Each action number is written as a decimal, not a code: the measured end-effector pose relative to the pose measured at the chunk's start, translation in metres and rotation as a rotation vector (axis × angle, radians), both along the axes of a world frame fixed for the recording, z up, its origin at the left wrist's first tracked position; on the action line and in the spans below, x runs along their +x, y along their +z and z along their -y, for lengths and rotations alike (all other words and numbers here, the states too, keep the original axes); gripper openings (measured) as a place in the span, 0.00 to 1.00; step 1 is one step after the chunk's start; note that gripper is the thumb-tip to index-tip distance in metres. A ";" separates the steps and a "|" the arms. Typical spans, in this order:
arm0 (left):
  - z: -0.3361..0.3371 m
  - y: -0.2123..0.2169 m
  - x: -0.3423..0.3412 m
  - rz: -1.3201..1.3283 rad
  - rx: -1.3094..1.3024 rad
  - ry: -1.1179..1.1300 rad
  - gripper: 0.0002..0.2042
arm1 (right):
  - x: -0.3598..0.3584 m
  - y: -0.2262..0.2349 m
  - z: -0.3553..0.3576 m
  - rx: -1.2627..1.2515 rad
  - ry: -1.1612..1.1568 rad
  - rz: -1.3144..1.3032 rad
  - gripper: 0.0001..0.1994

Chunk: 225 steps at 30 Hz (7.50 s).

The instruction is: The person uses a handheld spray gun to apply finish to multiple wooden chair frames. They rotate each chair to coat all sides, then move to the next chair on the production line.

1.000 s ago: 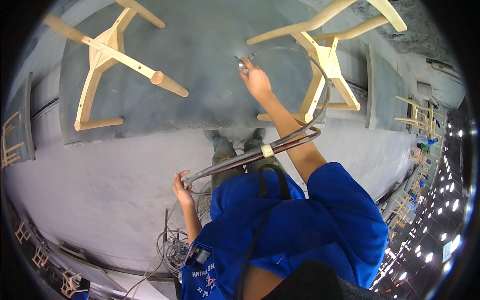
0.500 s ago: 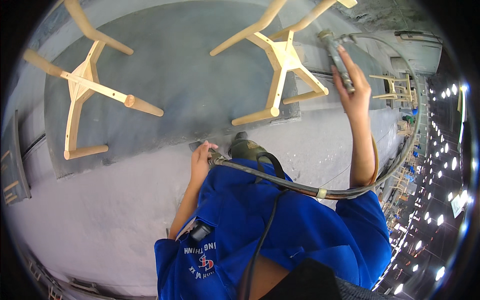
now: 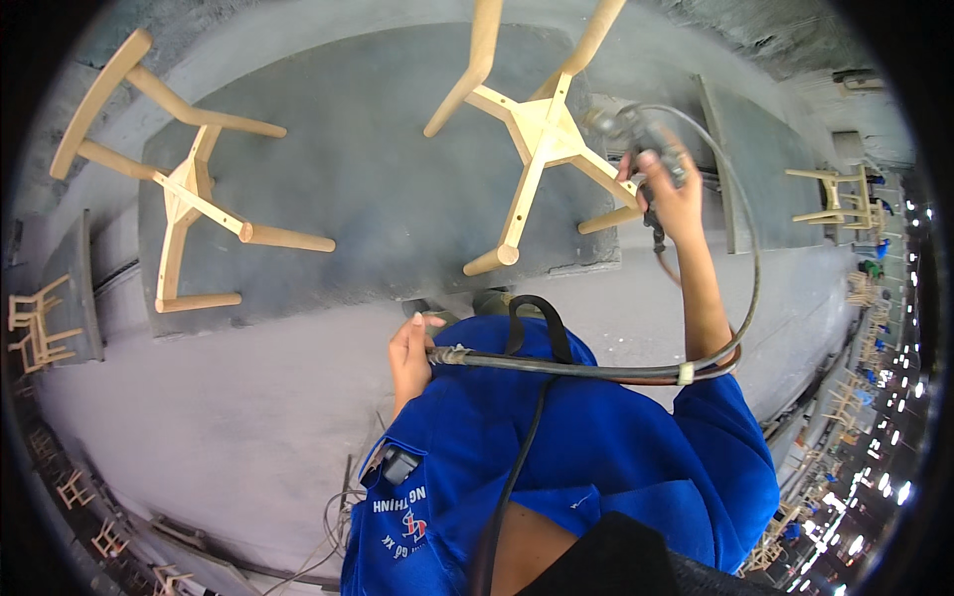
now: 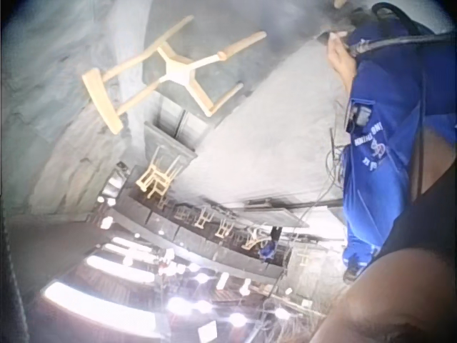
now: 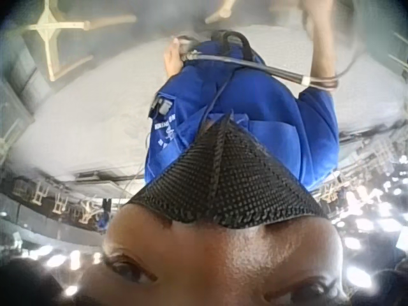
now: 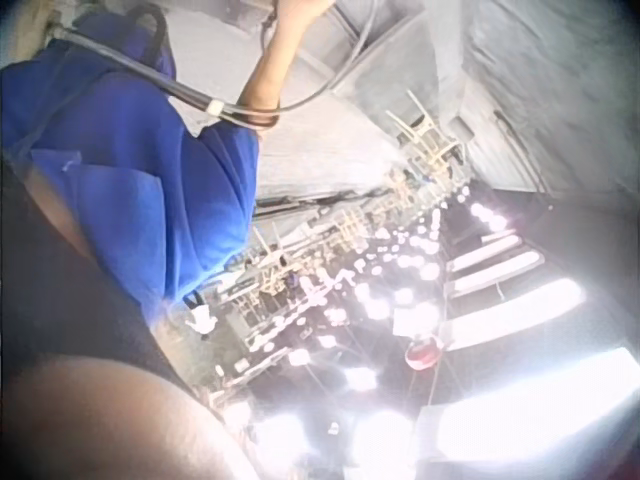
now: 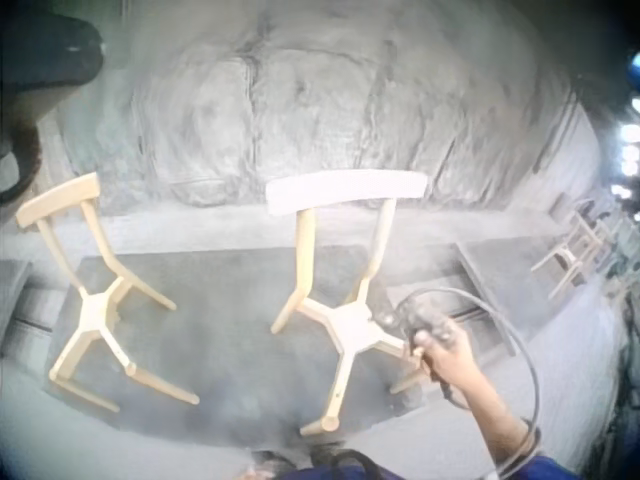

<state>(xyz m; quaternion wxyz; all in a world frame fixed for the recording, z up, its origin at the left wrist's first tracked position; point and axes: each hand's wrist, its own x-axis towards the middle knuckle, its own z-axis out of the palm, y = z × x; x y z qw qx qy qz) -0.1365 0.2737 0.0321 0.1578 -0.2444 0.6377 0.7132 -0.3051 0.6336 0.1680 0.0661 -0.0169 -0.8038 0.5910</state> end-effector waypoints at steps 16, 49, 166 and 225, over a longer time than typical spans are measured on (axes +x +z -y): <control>-0.196 0.076 -0.040 -0.122 -0.216 -0.136 0.20 | -0.046 -0.069 -0.176 -0.470 -0.213 0.369 0.20; -0.221 0.059 -0.044 -0.131 -0.215 -0.128 0.18 | -0.073 -0.173 -0.257 -0.017 -0.461 0.338 0.23; -0.298 0.033 0.040 -0.119 -0.301 -0.867 0.19 | 0.294 -0.203 -0.304 -0.717 -0.861 0.283 0.23; -0.825 0.093 0.284 -1.397 0.325 -1.904 0.21 | 0.633 -0.100 -0.437 -0.694 -1.095 0.279 0.22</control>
